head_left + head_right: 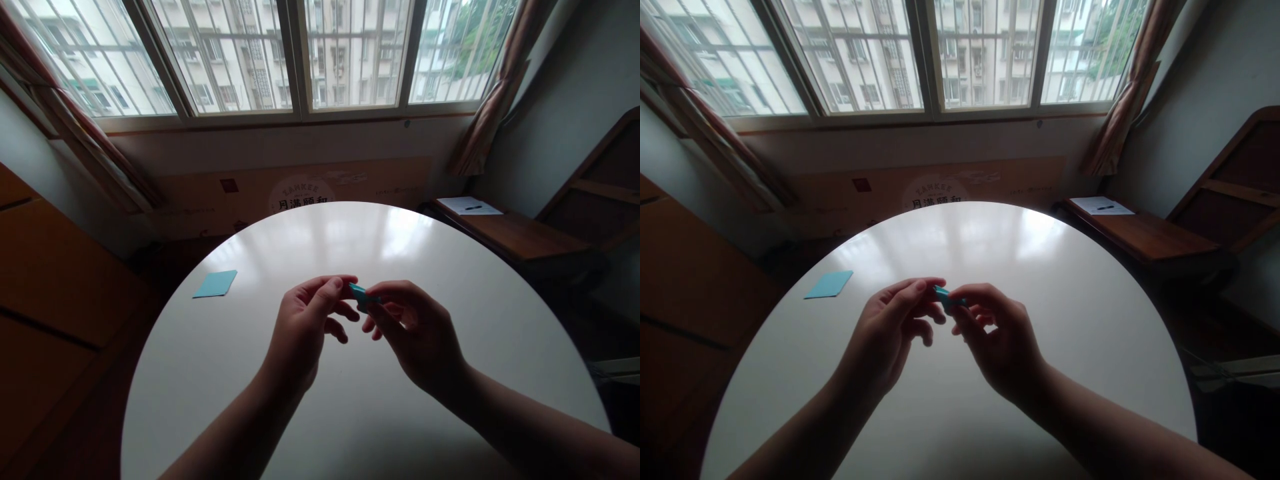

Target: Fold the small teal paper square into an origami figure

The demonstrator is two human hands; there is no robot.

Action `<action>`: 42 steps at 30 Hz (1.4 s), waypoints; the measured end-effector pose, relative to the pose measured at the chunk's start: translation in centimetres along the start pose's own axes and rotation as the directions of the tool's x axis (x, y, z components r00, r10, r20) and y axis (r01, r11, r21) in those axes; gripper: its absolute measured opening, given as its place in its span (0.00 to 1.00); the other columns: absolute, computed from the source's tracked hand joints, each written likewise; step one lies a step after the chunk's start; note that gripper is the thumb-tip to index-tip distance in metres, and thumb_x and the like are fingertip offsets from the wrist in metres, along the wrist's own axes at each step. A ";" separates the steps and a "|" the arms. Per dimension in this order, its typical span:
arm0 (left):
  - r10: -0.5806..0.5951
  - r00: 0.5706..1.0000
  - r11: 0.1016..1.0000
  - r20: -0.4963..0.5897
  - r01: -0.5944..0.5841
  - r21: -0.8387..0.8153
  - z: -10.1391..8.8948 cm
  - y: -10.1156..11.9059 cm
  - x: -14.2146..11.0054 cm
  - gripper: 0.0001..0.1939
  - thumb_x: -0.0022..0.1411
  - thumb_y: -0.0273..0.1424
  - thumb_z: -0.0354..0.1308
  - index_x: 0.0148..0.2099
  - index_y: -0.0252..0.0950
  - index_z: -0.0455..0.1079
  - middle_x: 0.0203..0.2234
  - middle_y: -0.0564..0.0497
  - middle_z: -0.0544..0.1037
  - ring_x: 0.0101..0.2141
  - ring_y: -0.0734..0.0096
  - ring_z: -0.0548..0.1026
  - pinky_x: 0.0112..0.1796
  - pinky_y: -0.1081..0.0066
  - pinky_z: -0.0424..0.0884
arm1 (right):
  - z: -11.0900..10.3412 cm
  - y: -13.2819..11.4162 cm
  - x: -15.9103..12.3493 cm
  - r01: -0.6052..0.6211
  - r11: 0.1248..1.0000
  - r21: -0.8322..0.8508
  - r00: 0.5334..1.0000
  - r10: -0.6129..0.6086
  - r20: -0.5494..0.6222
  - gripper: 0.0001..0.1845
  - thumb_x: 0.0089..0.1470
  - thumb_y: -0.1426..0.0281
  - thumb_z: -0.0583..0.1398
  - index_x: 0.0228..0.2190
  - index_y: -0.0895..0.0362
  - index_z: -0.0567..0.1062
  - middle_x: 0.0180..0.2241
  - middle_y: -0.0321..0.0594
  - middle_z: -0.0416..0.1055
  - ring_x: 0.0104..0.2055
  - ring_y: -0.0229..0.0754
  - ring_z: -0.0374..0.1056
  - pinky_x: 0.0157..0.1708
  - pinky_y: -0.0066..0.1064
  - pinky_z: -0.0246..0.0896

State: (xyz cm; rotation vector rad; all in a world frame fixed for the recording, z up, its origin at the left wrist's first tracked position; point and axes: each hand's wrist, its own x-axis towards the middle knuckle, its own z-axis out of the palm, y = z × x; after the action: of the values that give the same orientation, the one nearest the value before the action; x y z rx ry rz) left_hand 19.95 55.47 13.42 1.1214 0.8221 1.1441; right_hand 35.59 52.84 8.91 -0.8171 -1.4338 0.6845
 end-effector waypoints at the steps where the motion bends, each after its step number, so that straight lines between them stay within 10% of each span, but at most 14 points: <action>1: 0.026 1.000 0.999 0.016 -0.026 0.026 -0.1 -0.1 0.0 0.11 0.60 0.38 0.64 0.38 0.34 0.80 0.27 0.48 0.80 0.25 0.73 0.75 0.18 0.81 0.67 | 0.0 0.0 0.0 -0.009 1.000 0.015 1.000 0.009 -0.011 0.08 0.61 0.71 0.63 0.43 0.50 0.75 0.32 0.34 0.77 0.27 0.38 0.75 0.24 0.28 0.72; 26: 0.157 0.987 0.933 0.032 -0.159 0.324 -0.1 0.5 -0.6 0.09 0.57 0.33 0.67 0.40 0.34 0.82 0.23 0.50 0.79 0.22 0.75 0.73 0.17 0.81 0.68 | 0.1 -0.1 -0.2 0.003 1.000 0.020 1.000 -0.003 -0.020 0.10 0.59 0.73 0.65 0.42 0.50 0.75 0.32 0.33 0.77 0.27 0.36 0.75 0.23 0.24 0.71; 38: 0.171 0.984 0.972 -0.046 -0.161 0.171 -1.0 0.3 0.4 0.08 0.62 0.34 0.64 0.36 0.36 0.81 0.30 0.49 0.81 0.24 0.77 0.72 0.16 0.84 0.66 | 0.0 -0.5 0.1 -0.105 0.989 0.100 0.994 0.107 -0.017 0.07 0.59 0.70 0.65 0.40 0.52 0.75 0.32 0.35 0.78 0.26 0.37 0.75 0.22 0.25 0.71; 42: 0.106 0.988 0.984 0.109 -0.120 0.134 -1.6 0.5 0.8 0.08 0.59 0.35 0.68 0.41 0.39 0.82 0.30 0.49 0.81 0.25 0.76 0.73 0.17 0.84 0.68 | -0.2 -0.7 0.4 -0.191 0.947 0.257 0.982 0.184 0.051 0.09 0.57 0.70 0.67 0.40 0.52 0.75 0.30 0.35 0.78 0.25 0.37 0.75 0.20 0.24 0.70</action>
State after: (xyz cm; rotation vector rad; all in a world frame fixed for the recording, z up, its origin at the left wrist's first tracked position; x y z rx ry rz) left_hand 18.51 56.69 13.51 1.3466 0.7771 1.1259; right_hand 35.77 52.73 9.70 -0.7441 -1.2652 1.0107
